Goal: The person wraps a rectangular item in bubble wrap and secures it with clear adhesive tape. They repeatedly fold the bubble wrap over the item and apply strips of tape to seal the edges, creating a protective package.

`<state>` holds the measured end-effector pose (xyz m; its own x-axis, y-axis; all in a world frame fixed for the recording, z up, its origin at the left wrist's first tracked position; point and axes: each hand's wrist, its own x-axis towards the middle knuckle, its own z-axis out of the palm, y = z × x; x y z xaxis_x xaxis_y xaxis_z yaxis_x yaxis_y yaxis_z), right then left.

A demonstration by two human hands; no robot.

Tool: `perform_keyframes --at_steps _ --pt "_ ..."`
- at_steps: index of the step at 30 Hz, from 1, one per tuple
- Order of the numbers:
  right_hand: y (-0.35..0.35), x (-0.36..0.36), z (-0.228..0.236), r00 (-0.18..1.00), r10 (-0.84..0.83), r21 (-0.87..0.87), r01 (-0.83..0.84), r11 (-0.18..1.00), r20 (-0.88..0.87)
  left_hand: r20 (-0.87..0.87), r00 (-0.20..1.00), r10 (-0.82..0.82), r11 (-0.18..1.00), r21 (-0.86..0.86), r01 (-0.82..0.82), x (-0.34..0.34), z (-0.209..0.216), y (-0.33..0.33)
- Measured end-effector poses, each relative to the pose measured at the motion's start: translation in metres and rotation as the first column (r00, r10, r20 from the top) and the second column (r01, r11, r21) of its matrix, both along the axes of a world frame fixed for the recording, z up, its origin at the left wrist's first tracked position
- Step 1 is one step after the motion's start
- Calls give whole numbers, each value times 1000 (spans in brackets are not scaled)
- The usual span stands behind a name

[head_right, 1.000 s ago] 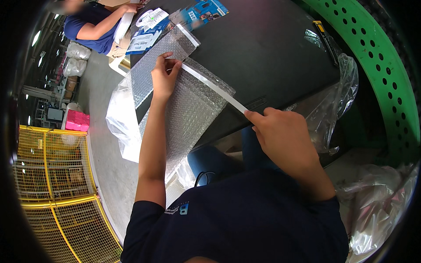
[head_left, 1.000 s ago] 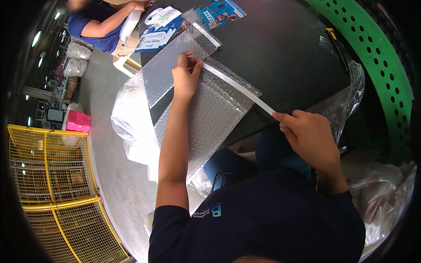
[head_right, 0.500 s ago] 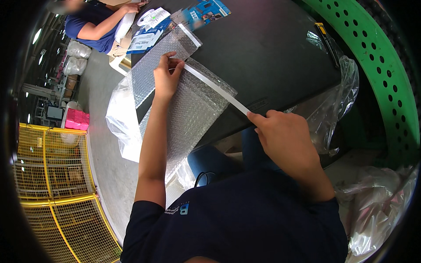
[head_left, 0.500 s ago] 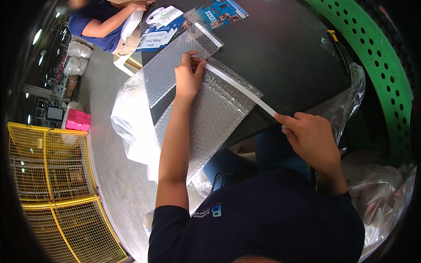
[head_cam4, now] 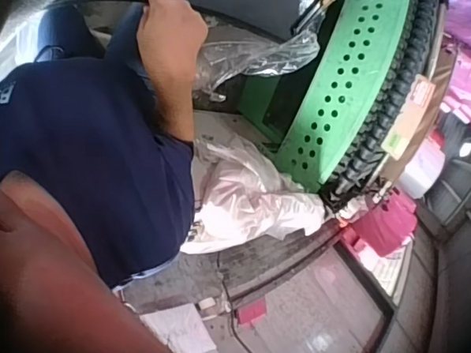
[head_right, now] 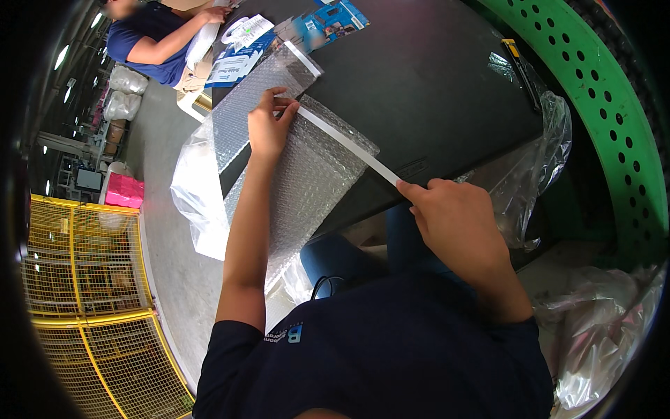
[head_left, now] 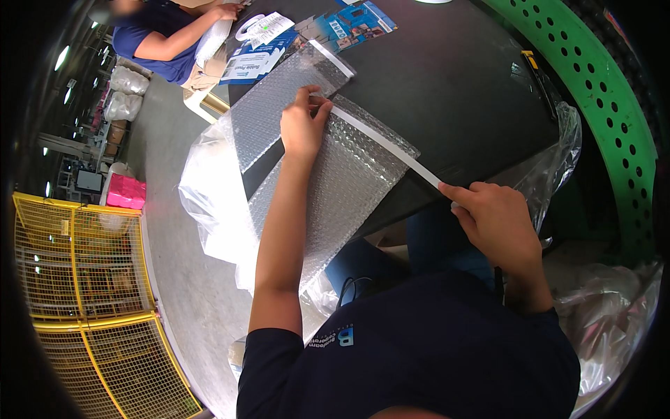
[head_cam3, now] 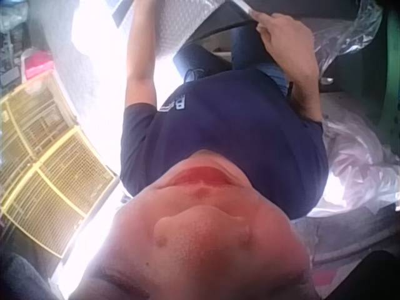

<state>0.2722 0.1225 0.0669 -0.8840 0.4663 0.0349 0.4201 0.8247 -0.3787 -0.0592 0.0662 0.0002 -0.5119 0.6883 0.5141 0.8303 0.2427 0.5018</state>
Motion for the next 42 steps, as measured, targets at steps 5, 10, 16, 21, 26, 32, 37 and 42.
perform_keyframes --at_steps 5,10,16,21,26,32,37,42 --pt "-1 1 -1 1000 8 6 -8 1000 -11 -221 975 -18 1000 -3 18 -3 -3 0" --pt "0 2 -3 1000 -8 2 8 1000 -12 -184 982 -52 954 -301 -6 20 12 2" --pt "1 2 -5 1000 -7 3 7 1000 -21 -333 940 -74 842 -526 -120 70 17 4" --pt "1 3 -8 1000 -10 7 10 1000 -21 -142 990 18 687 -717 -115 76 9 5" --pt "2 2 -8 1000 -22 5 22 1000 -11 -385 923 27 855 -469 -221 98 19 -1" --pt "10 4 0 999 -31 34 32 999 -18 206 731 -650 691 -239 682 98 26 2" --pt "13 12 6 998 19 -61 -22 998 -60 336 721 -606 715 -166 679 95 27 0" --pt "74 -9 12 948 234 -25 -245 969 -213 574 729 -373 843 -120 525 77 19 0"
